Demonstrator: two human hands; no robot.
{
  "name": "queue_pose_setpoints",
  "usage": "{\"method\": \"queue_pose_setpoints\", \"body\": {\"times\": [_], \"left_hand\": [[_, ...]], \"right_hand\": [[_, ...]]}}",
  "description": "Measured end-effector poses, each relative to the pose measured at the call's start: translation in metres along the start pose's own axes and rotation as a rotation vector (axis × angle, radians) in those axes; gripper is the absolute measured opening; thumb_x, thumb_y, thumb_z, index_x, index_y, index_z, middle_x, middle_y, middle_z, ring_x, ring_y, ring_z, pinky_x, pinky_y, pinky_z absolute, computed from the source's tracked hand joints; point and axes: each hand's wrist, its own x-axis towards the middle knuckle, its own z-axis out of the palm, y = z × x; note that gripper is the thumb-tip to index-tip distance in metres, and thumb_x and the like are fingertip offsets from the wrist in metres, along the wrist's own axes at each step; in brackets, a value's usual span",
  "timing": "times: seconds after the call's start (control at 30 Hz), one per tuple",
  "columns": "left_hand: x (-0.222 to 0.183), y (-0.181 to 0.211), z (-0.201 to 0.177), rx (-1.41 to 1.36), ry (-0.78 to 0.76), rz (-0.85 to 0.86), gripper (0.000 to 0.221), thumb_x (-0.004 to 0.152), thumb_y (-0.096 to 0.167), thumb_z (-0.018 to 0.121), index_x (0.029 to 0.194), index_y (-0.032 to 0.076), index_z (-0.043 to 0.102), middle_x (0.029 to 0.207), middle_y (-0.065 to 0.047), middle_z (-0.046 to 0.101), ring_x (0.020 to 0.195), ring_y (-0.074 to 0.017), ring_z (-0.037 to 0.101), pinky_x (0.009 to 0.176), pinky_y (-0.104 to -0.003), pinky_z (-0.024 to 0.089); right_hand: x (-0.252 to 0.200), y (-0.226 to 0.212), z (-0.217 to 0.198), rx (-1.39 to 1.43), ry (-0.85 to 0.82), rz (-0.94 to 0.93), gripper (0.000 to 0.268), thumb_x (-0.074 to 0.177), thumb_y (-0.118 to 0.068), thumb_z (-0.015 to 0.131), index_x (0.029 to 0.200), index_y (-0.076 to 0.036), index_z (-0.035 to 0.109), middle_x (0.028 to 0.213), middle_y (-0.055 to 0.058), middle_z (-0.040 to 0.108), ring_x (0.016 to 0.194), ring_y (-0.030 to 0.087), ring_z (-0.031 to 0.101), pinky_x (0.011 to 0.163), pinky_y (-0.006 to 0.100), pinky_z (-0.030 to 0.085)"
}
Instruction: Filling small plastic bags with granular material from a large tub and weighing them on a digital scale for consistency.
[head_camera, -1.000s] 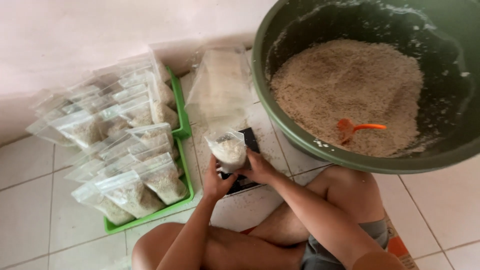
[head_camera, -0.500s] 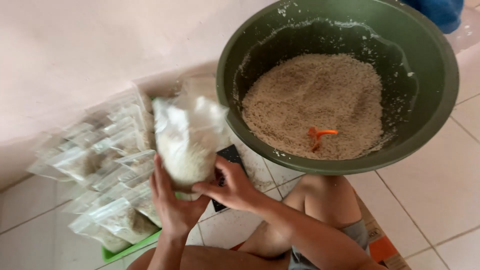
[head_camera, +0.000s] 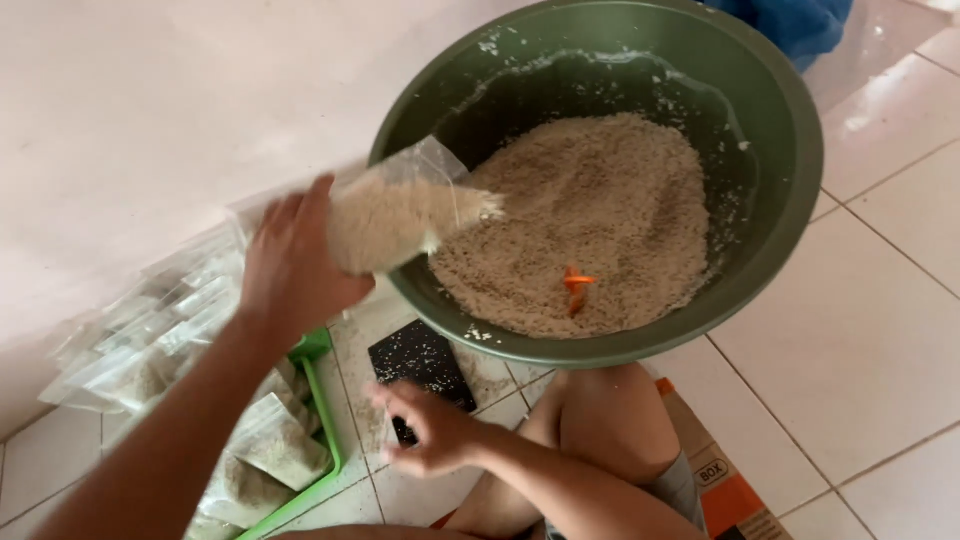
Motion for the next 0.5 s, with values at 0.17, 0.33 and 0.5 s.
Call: {"method": "queue_pose_setpoints", "body": {"times": [0.17, 0.33, 0.5], "left_hand": [[0.071, 0.021, 0.008, 0.210, -0.227, 0.026, 0.113, 0.046, 0.018, 0.090, 0.145, 0.001, 0.040, 0.126, -0.018, 0.057, 0.109, -0.0320, 0.055, 0.077, -0.045, 0.057], [0.117, 0.025, 0.027, 0.573, -0.256, 0.286, 0.081, 0.043, 0.029, 0.092, 0.113, 0.004, 0.061, 0.093, -0.009, 0.066, 0.080, -0.0209, 0.058, 0.052, -0.029, 0.053], [0.132, 0.032, 0.023, 0.748, -0.182, 0.428, 0.055, 0.049, 0.023, 0.080, 0.099, 0.011, 0.061, 0.088, -0.002, 0.063, 0.077, -0.0169, 0.056, 0.045, -0.024, 0.045]], "right_hand": [[0.019, 0.026, 0.016, -0.159, -0.092, -0.057, 0.079, 0.082, -0.022, 0.055, 0.152, -0.005, 0.023, 0.138, 0.022, 0.044, 0.116, 0.034, 0.050, 0.094, 0.048, 0.047], [0.021, 0.040, 0.016, -0.184, -0.056, -0.070, 0.076, 0.080, -0.011, 0.059, 0.149, -0.002, 0.029, 0.133, 0.023, 0.048, 0.119, 0.035, 0.049, 0.101, 0.046, 0.044], [0.024, 0.041, 0.019, -0.309, -0.131, -0.030, 0.078, 0.078, -0.005, 0.059, 0.151, -0.008, 0.030, 0.127, 0.024, 0.050, 0.102, 0.033, 0.056, 0.083, 0.043, 0.053]]}}
